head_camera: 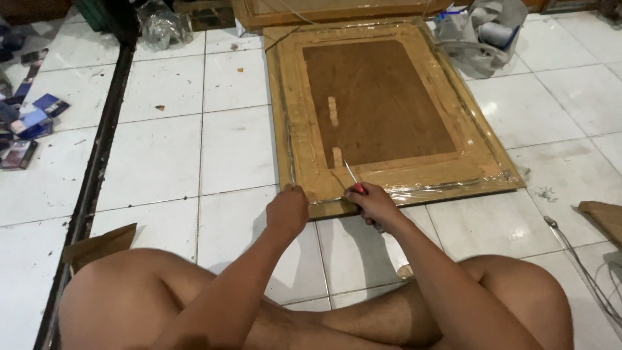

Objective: The person uses a screwdriver to carefully pry and peel clear packing tape off the edges of a wooden picture frame lying on the floor. The person works along the perimeter of the frame, lifting the tape with the tool and pulling it away by hand.

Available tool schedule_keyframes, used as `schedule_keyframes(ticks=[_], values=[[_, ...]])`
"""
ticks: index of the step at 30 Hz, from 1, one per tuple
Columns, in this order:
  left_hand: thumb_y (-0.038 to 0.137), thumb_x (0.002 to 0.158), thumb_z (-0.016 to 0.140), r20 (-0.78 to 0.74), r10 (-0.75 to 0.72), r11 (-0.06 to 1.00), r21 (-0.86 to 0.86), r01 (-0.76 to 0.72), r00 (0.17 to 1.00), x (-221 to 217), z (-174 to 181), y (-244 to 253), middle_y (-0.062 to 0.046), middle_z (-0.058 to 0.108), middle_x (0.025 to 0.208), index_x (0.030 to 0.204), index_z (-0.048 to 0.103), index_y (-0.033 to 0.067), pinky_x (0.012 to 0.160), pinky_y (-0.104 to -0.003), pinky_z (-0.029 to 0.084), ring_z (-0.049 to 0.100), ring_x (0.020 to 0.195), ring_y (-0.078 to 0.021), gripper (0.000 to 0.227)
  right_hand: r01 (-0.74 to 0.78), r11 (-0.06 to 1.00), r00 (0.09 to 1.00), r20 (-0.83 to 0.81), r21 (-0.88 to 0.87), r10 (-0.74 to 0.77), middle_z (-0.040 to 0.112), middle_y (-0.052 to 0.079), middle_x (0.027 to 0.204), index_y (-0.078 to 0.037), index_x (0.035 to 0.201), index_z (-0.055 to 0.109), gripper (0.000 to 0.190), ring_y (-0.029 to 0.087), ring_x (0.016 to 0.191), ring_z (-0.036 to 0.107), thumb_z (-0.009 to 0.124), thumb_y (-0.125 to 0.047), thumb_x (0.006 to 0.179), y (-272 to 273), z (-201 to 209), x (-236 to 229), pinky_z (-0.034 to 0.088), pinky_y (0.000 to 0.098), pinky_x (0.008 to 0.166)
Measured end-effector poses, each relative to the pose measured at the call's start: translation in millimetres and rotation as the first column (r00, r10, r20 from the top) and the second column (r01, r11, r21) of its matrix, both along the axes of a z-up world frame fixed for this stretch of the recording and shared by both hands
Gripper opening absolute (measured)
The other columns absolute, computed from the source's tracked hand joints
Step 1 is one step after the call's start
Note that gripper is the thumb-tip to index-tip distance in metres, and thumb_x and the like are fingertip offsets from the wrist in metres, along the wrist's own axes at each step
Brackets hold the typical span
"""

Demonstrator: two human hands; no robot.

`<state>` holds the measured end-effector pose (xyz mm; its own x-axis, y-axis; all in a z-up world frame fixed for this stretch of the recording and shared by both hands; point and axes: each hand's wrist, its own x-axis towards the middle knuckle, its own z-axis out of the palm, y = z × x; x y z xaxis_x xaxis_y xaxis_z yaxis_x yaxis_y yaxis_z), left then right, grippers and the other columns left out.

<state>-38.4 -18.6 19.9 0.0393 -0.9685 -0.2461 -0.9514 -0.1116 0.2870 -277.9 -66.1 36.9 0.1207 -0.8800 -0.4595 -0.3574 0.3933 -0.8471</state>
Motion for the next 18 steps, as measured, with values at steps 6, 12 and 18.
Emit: schedule_keyframes(ticks=[6,12,18], values=[[0.021,0.108,0.060,-0.041,-0.050,0.999,0.006,0.051,0.998,3,13,-5,-0.018,0.070,0.125,0.132,0.073,0.0013,0.091,-0.055,0.067,0.078,0.113,-0.0378,0.034,-0.003,1.000,1.000,0.021,0.003,0.003,0.059,0.014,0.078,-0.003,0.134,0.077,0.041,0.017,0.049,0.053,0.079,-0.023,0.099,11,22,-2,0.046,0.0313,0.040],[0.010,0.106,0.063,0.256,-0.319,0.947,0.041,0.320,0.912,-12,33,5,-0.016,0.071,0.131,0.137,0.070,0.0043,0.090,-0.052,0.068,0.079,0.111,-0.0318,0.033,0.006,1.000,0.998,0.058,0.022,-0.007,0.057,0.012,0.077,-0.004,0.136,0.076,0.042,0.016,0.048,0.050,0.080,-0.024,0.099,-2,2,-4,0.044,0.0310,0.040],[0.009,0.103,0.066,-0.074,-0.008,1.000,-0.008,0.008,0.997,2,-6,-13,-0.015,0.074,0.113,0.126,0.077,0.0027,0.086,-0.051,0.069,0.082,0.104,-0.0357,0.026,0.008,0.999,0.999,0.048,0.035,-0.009,0.059,0.013,0.076,-0.006,0.133,0.078,0.039,0.017,0.047,0.052,0.082,-0.024,0.098,-1,5,-4,0.044,0.0318,0.039]])
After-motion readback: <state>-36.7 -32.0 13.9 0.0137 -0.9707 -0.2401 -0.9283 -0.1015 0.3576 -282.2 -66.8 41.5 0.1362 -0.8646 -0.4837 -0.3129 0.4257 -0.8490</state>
